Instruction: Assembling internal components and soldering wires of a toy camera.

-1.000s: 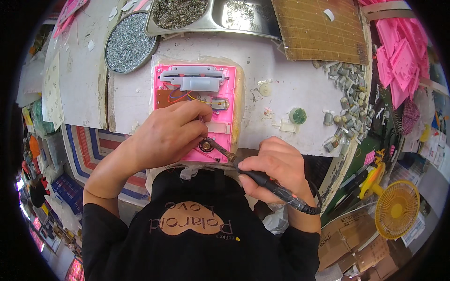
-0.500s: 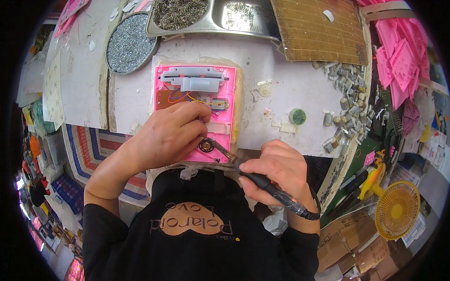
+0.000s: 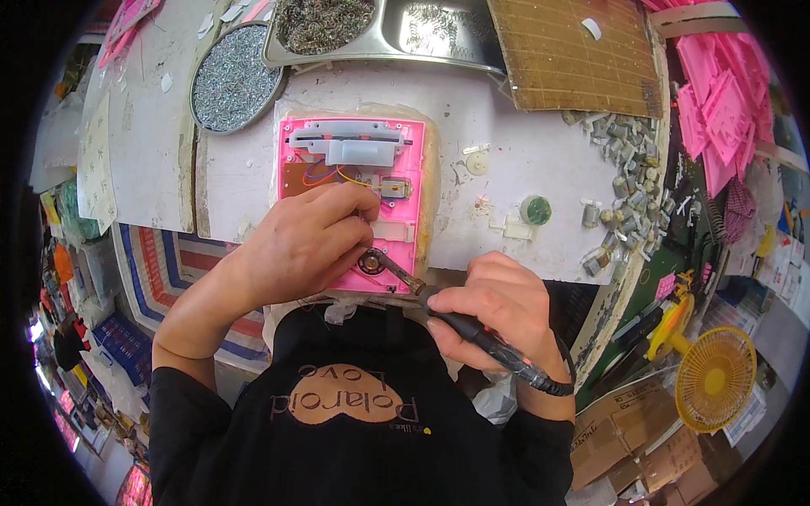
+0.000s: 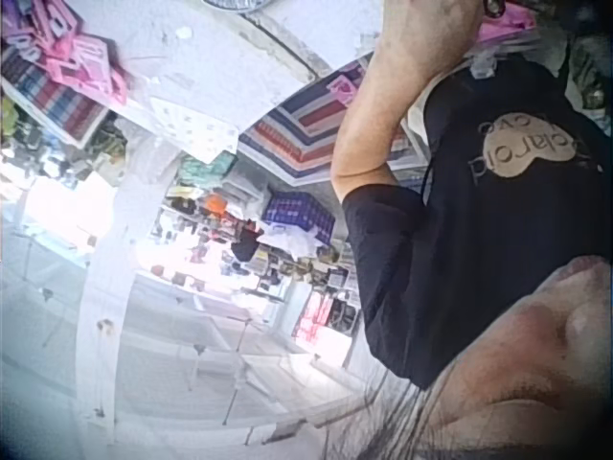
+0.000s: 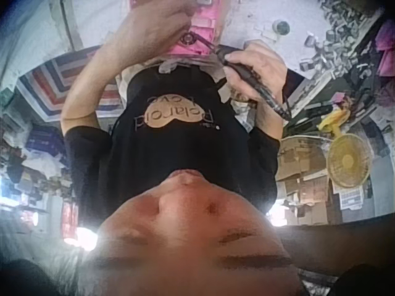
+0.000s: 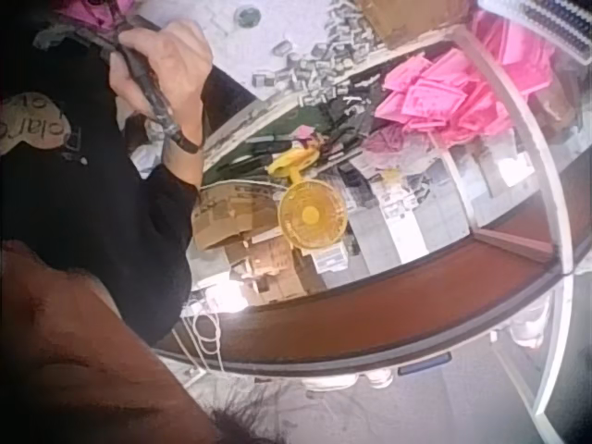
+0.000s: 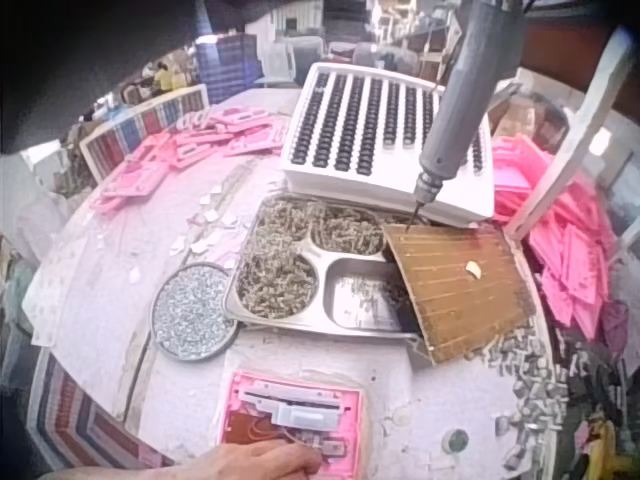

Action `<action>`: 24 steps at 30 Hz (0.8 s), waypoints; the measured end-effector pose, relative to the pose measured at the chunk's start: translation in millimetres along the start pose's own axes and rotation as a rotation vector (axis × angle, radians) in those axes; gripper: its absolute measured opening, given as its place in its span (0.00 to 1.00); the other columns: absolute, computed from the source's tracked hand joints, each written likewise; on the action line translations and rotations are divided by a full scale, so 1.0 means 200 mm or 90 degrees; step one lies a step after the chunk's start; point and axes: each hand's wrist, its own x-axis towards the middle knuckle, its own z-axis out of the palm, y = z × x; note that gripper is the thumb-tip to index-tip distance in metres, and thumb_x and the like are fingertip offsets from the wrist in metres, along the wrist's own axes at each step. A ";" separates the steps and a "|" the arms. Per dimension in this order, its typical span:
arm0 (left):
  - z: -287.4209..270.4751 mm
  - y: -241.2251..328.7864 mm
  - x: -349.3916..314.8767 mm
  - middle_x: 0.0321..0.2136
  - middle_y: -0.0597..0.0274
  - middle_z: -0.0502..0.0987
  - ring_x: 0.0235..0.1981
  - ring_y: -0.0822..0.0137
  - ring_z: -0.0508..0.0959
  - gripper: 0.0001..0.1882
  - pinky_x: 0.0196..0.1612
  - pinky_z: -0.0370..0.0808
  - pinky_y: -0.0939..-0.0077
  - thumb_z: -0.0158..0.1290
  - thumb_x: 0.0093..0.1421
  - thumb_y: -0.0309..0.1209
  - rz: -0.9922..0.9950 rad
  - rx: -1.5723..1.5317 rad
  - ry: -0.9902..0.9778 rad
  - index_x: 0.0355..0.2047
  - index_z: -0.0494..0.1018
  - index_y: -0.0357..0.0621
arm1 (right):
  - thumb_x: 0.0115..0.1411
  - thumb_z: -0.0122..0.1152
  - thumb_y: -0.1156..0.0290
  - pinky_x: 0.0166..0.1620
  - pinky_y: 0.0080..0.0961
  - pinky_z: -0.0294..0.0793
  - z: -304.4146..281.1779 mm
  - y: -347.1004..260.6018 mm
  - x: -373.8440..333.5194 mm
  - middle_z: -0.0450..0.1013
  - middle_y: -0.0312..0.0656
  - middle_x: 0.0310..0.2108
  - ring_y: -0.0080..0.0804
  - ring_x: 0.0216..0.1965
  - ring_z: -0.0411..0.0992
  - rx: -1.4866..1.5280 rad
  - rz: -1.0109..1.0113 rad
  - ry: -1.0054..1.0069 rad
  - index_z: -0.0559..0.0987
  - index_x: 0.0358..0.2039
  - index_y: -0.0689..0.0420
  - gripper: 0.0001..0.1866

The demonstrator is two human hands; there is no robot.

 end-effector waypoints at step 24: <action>-0.01 0.00 0.00 0.45 0.56 0.77 0.45 0.55 0.80 0.04 0.42 0.81 0.64 0.57 0.56 0.26 -0.004 0.008 -0.022 0.32 0.76 0.39 | 0.45 0.74 0.78 0.30 0.33 0.73 -0.07 -0.02 -0.03 0.72 0.39 0.19 0.36 0.18 0.68 -0.011 -0.015 0.046 0.82 0.35 0.60 0.14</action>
